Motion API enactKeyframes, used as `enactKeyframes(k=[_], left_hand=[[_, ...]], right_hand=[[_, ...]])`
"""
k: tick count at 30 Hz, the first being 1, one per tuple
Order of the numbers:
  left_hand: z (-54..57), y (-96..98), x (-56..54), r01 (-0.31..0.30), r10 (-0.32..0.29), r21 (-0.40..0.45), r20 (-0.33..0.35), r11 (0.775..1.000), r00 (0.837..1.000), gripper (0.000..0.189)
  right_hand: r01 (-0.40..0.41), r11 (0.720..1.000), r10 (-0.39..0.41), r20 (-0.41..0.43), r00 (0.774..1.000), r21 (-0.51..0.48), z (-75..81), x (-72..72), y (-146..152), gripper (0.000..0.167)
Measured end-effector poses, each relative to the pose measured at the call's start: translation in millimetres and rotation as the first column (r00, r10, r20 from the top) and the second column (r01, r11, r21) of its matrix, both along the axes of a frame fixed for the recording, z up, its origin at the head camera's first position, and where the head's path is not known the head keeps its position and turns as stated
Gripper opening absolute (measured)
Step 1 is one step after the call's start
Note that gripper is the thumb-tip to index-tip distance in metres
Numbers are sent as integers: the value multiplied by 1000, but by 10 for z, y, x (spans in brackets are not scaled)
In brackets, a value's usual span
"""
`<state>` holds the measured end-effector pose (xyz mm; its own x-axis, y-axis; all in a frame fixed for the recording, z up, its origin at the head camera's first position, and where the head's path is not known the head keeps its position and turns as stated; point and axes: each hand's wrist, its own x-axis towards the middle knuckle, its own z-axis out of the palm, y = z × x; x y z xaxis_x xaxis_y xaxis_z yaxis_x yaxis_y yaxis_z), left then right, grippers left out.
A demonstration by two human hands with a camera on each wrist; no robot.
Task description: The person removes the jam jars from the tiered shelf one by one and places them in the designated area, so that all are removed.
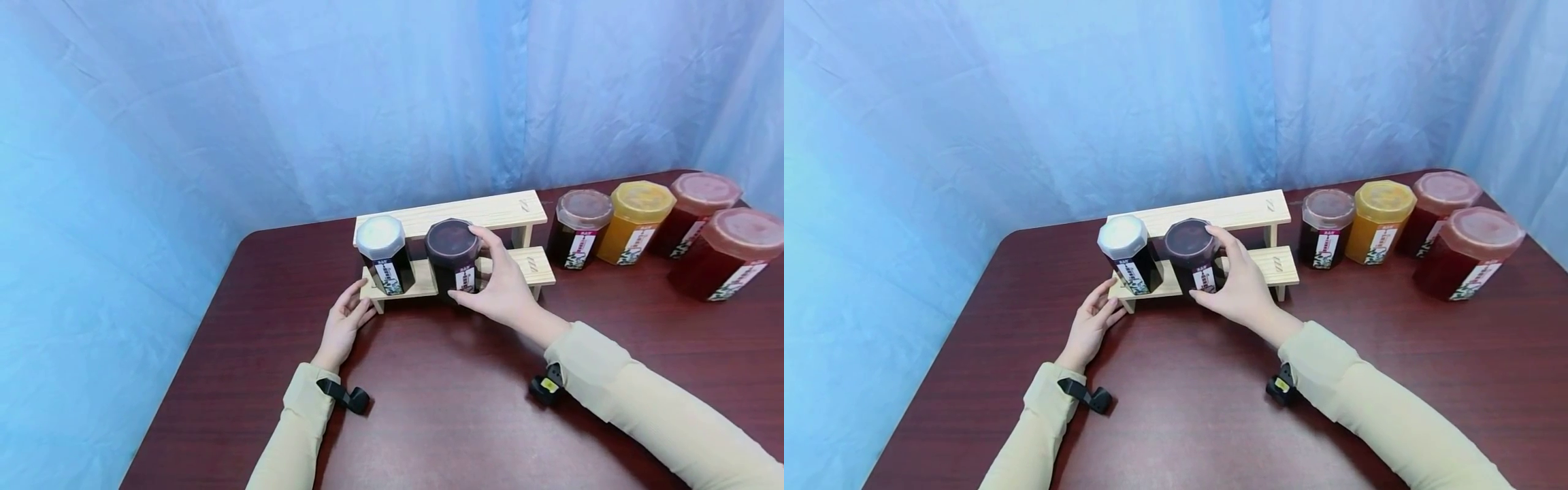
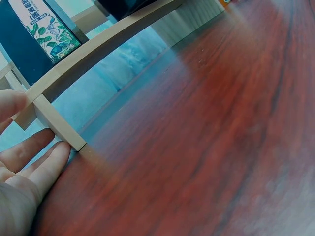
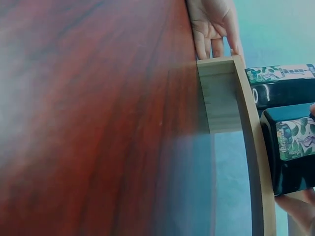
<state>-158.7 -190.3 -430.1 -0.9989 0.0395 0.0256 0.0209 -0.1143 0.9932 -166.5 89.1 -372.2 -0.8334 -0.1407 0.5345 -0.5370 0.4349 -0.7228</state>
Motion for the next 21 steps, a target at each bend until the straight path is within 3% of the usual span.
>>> enactKeyframes(k=[7, 15, 21], left_hand=[[4, 9, -2, 2, -2, 6, -1, 1000, 1000, 45], [18, 12, 0, 0, 0, 0, 3, 1000, 1000, 45], [12, 5, 3, 1, -1, 11, -4, 1000, 1000, 45]], right_hand=[[9, 1000, -9, -18, 1000, -17, 12, 81, 133, 97], [-33, 998, 34, 27, 999, -61, 31, 145, 253, 100], [-43, 993, 42, -15, 999, -107, 7, 206, 346, 101]])
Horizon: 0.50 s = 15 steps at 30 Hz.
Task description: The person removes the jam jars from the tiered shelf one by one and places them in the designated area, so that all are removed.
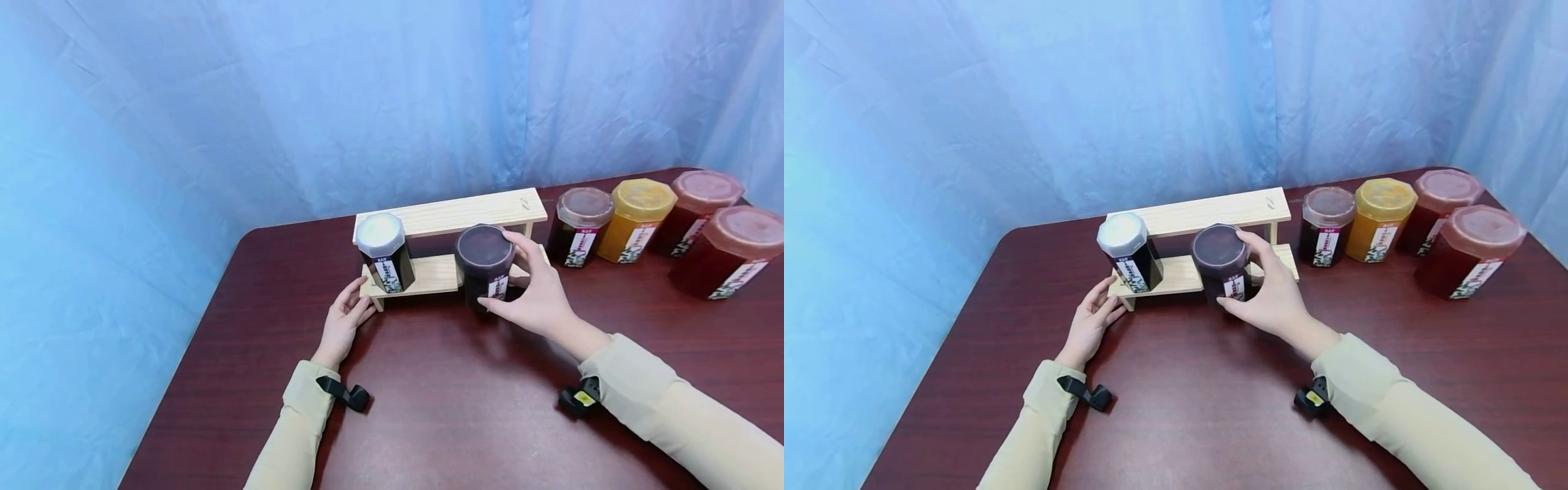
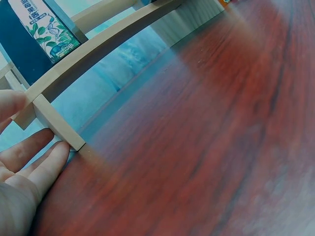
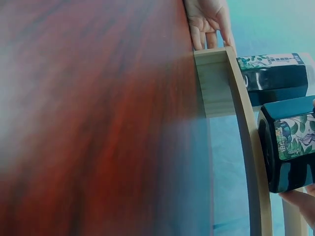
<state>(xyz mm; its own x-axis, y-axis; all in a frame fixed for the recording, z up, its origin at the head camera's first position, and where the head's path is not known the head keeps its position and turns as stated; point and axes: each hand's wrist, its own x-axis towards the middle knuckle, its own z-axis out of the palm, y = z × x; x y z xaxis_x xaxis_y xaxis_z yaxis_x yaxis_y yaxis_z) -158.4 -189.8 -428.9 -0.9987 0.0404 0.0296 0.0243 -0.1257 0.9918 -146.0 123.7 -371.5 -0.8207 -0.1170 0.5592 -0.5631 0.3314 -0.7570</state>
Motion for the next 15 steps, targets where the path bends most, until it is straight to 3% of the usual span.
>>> enactKeyframes(k=[9, 15], left_hand=[[0, -8, -6, 3, -3, -14, -12, 1000, 1000, 46], [-1, -8, 2, -4, 4, -12, 3, 1000, 1000, 45]], right_hand=[[18, 1000, -19, -71, 997, -16, -14, 108, 147, 100], [34, 999, -34, -67, 997, -2, 0, 182, 278, 102]])
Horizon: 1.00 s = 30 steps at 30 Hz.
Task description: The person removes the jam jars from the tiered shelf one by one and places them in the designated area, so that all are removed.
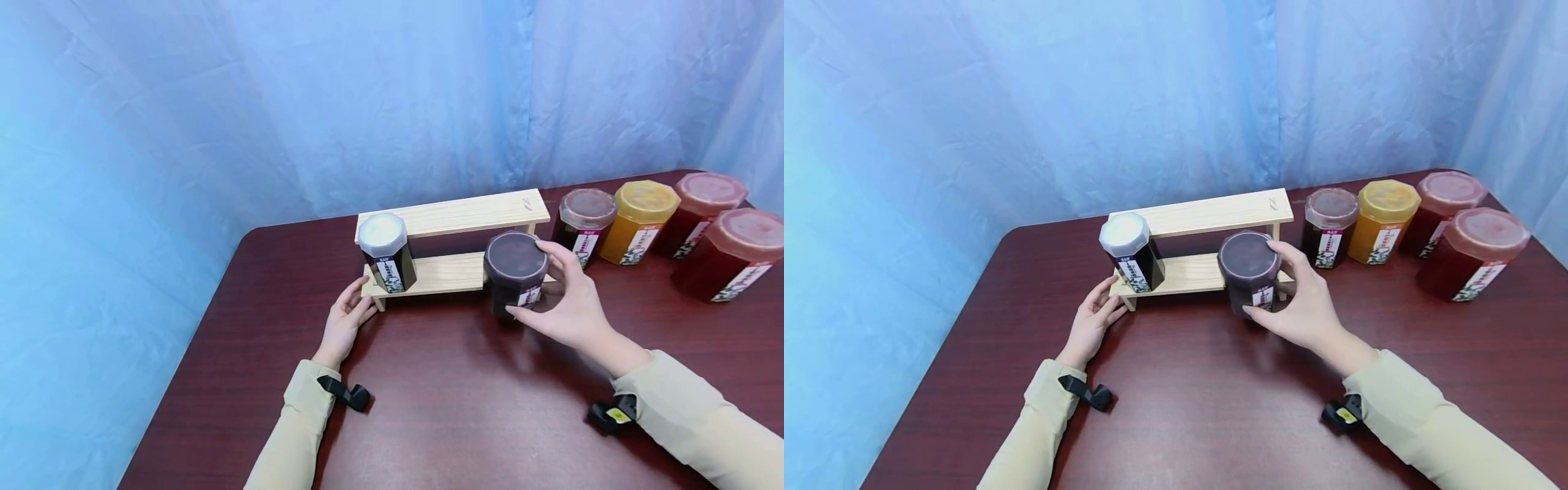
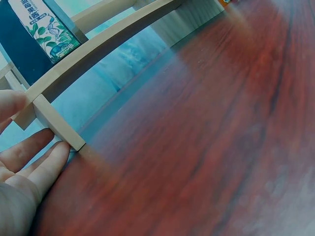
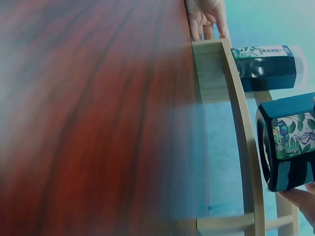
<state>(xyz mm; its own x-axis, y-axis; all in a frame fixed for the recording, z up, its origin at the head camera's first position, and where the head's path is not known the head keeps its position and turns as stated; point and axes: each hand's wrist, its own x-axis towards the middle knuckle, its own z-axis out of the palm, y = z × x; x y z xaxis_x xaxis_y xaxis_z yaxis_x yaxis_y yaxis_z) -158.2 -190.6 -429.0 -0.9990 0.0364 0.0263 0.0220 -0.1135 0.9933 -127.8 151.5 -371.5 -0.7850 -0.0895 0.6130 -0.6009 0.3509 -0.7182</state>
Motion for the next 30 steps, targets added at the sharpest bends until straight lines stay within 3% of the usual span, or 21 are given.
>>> enactKeyframes(k=[10, 20, 30], left_hand=[[-12, -11, 8, 7, -7, -24, 7, 1000, 1000, 45], [6, -45, 31, -1, 0, -30, -2, 1000, 1000, 46], [5, -50, 42, -20, 20, -28, 9, 999, 1000, 45]], right_hand=[[128, 988, -129, 1, 992, 81, 48, 103, 321, 105], [181, 981, -180, -18, 983, 74, 44, 162, 731, 106], [221, 966, -227, 30, 973, 138, -3, 208, 1054, 112]])
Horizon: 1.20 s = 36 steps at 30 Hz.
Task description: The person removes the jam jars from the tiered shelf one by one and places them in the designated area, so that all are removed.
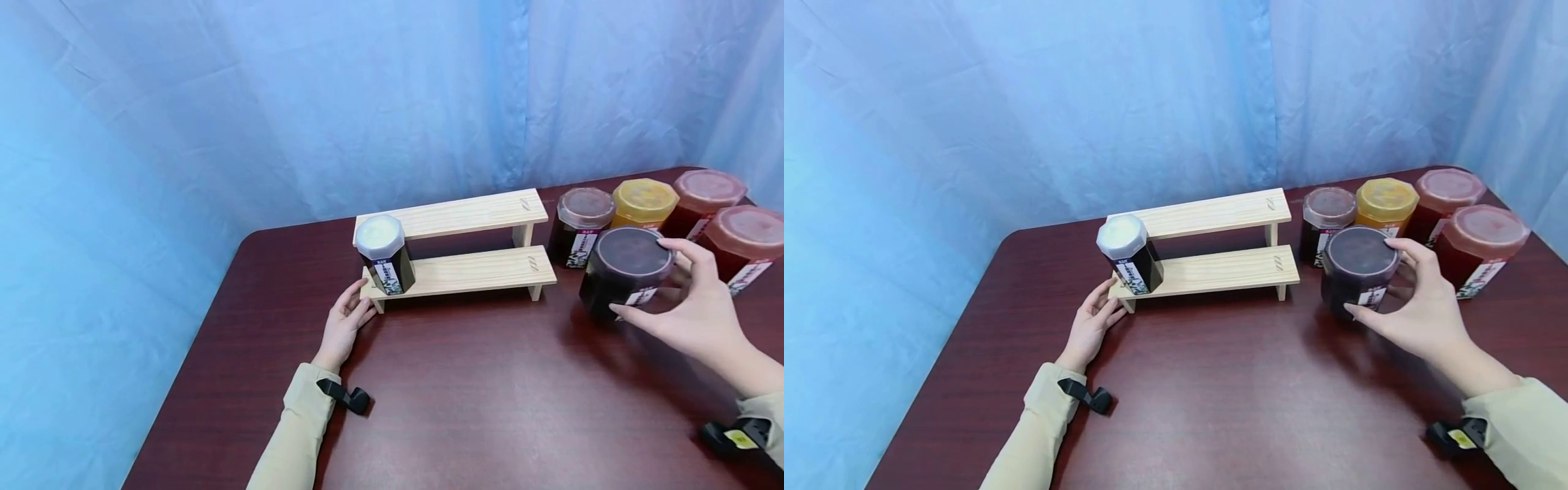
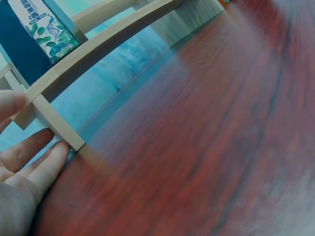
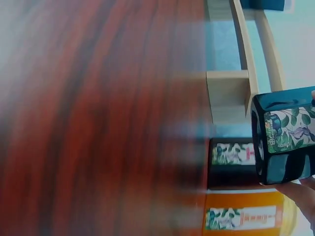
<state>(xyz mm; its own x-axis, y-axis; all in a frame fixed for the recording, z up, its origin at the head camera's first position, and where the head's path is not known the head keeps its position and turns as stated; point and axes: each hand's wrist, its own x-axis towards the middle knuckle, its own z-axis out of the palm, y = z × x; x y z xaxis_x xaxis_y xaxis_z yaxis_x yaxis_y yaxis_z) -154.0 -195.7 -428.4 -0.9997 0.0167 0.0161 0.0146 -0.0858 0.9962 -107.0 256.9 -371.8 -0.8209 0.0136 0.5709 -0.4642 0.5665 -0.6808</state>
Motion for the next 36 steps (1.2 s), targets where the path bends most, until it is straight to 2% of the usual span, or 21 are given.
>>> enactKeyframes(k=[6, 10, 15, 18, 22, 24, 27, 30, 33, 36], left_hand=[[-11, 1, 1, 6, -6, 0, -5, 1000, 1000, 45], [-14, 2, 5, 16, -16, -5, -1, 1000, 1000, 45], [-6, 0, 10, 11, -11, -4, -4, 1000, 1000, 45], [-5, -4, 12, 3, -3, -5, -8, 1000, 1000, 45], [-7, -7, 11, 6, -6, 0, -10, 1000, 1000, 45], [-8, -5, 8, 10, -10, 1, -11, 1000, 1000, 45], [-8, -3, 0, 10, -10, -3, -14, 1000, 1000, 45], [-14, -1, -4, 6, -6, -2, -11, 1000, 1000, 45], [-15, -2, -6, 6, -6, -1, -7, 1000, 1000, 45], [-15, -5, -3, 6, -6, -4, -6, 1000, 1000, 45]], right_hand=[[9, 1000, -10, 41, 999, 26, -69, -16, 142, 112], [34, 999, -36, 76, 996, 32, -181, -51, 268, 114], [54, 996, -63, 128, 990, 72, -335, -147, 459, 119], [39, 997, -49, 168, 985, 64, -410, -209, 558, 118], [36, 998, -47, 196, 979, 60, -503, -287, 642, 118], [55, 995, -71, 202, 977, 86, -543, -317, 674, 119], [81, 989, -107, 219, 970, 121, -511, -308, 664, 119], [83, 988, -114, 252, 961, 129, -373, -236, 598, 115], [82, 992, -106, 276, 955, 99, -211, -157, 517, 109], [78, 994, -98, 289, 952, 78, -139, -128, 486, 108]])
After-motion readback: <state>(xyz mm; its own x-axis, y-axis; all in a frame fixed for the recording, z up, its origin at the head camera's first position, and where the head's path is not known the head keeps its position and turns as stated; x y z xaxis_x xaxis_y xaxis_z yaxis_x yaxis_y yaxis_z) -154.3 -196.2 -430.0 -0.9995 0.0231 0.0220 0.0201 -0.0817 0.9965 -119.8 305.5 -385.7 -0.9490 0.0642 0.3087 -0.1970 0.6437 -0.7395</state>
